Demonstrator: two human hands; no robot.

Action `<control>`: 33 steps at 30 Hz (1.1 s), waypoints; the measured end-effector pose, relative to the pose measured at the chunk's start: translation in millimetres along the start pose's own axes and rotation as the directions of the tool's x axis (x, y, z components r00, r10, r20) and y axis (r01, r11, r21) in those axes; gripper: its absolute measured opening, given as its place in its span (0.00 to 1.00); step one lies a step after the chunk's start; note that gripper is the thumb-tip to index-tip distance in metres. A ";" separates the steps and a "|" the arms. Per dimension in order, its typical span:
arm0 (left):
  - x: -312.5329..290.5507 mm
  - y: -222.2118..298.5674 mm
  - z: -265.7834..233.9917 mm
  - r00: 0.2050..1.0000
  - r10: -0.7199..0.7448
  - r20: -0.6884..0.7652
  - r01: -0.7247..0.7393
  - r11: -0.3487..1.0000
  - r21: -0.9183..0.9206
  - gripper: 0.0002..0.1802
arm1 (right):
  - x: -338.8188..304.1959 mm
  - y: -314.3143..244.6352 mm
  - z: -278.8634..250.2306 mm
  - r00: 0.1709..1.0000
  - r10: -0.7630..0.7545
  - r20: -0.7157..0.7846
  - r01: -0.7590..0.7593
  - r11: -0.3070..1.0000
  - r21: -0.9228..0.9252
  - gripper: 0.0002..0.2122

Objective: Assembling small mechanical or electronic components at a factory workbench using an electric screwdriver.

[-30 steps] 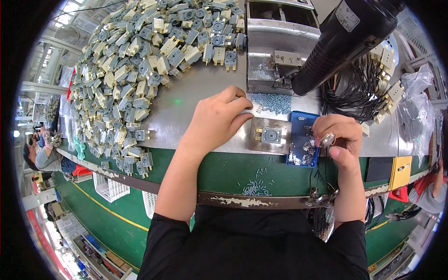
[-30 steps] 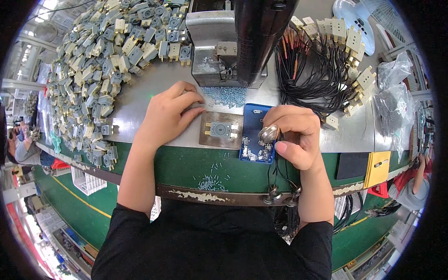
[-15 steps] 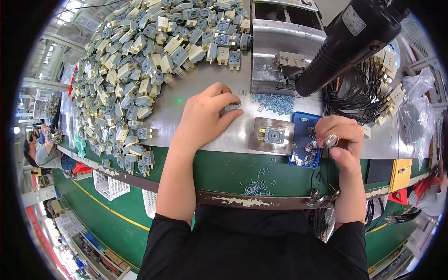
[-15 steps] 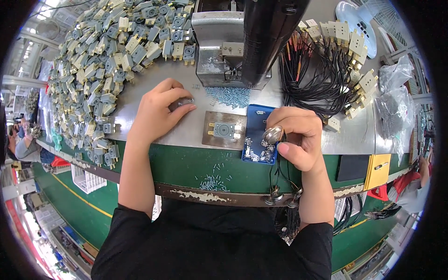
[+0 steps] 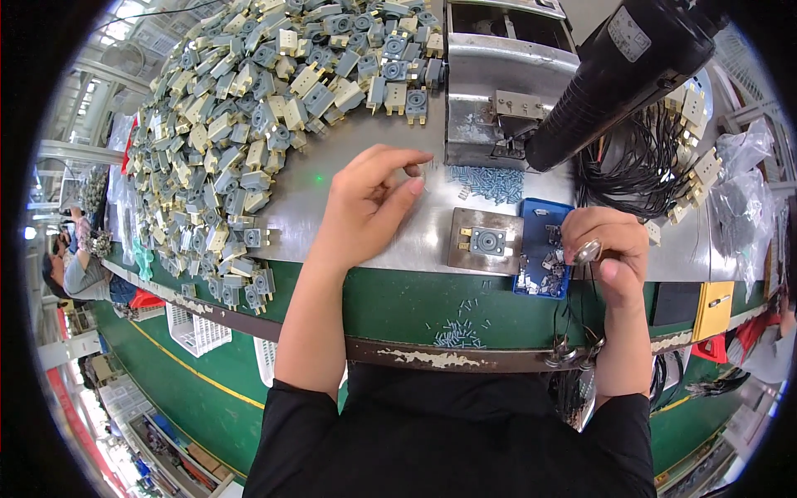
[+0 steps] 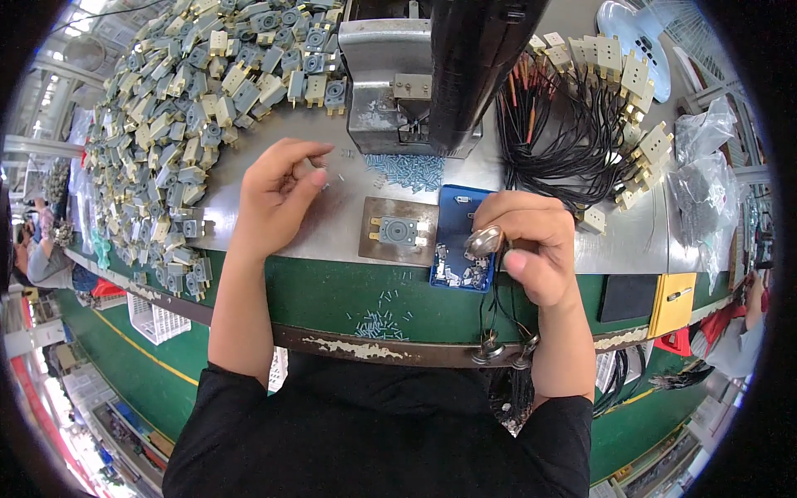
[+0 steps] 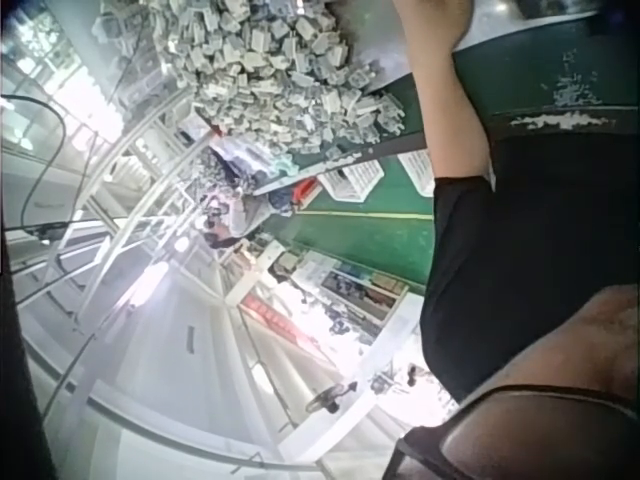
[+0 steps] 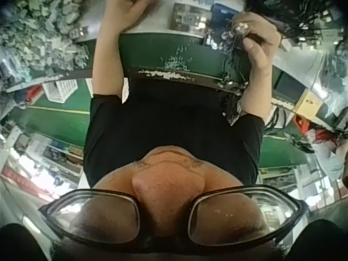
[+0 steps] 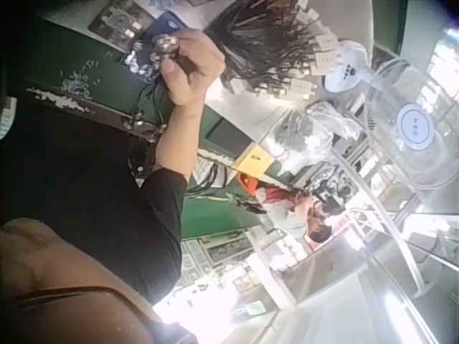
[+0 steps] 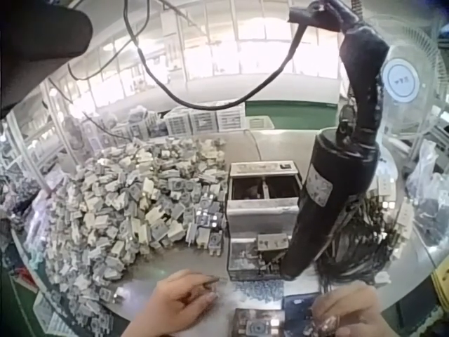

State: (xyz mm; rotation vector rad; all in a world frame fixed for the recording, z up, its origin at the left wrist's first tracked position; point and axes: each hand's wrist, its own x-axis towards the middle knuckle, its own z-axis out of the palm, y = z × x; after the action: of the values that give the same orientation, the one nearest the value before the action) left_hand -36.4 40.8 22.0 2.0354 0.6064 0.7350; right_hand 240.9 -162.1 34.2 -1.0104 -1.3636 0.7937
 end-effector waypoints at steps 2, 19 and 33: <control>-4.7 -1.5 4.8 0.998 -0.023 -0.056 0.010 0.975 -0.221 0.12 | -1.4 -2.1 1.5 0.997 0.079 0.015 -0.078 0.995 -0.068 0.13; -13.4 11.4 49.8 0.982 0.101 0.161 -0.080 0.988 -0.134 0.17 | 6.1 3.5 26.0 0.984 0.048 -0.173 -0.099 0.948 -0.301 0.06; -13.6 11.8 51.7 0.981 0.140 0.135 -0.129 0.988 -0.089 0.16 | 12.4 -5.3 24.4 0.994 0.099 -0.048 -0.110 0.874 -0.473 0.08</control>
State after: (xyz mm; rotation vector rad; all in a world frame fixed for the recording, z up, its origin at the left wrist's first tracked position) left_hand -8.6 -3.1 5.0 2.0484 0.3552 0.6755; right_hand 217.1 -150.0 42.5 -1.4828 -1.5322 0.5278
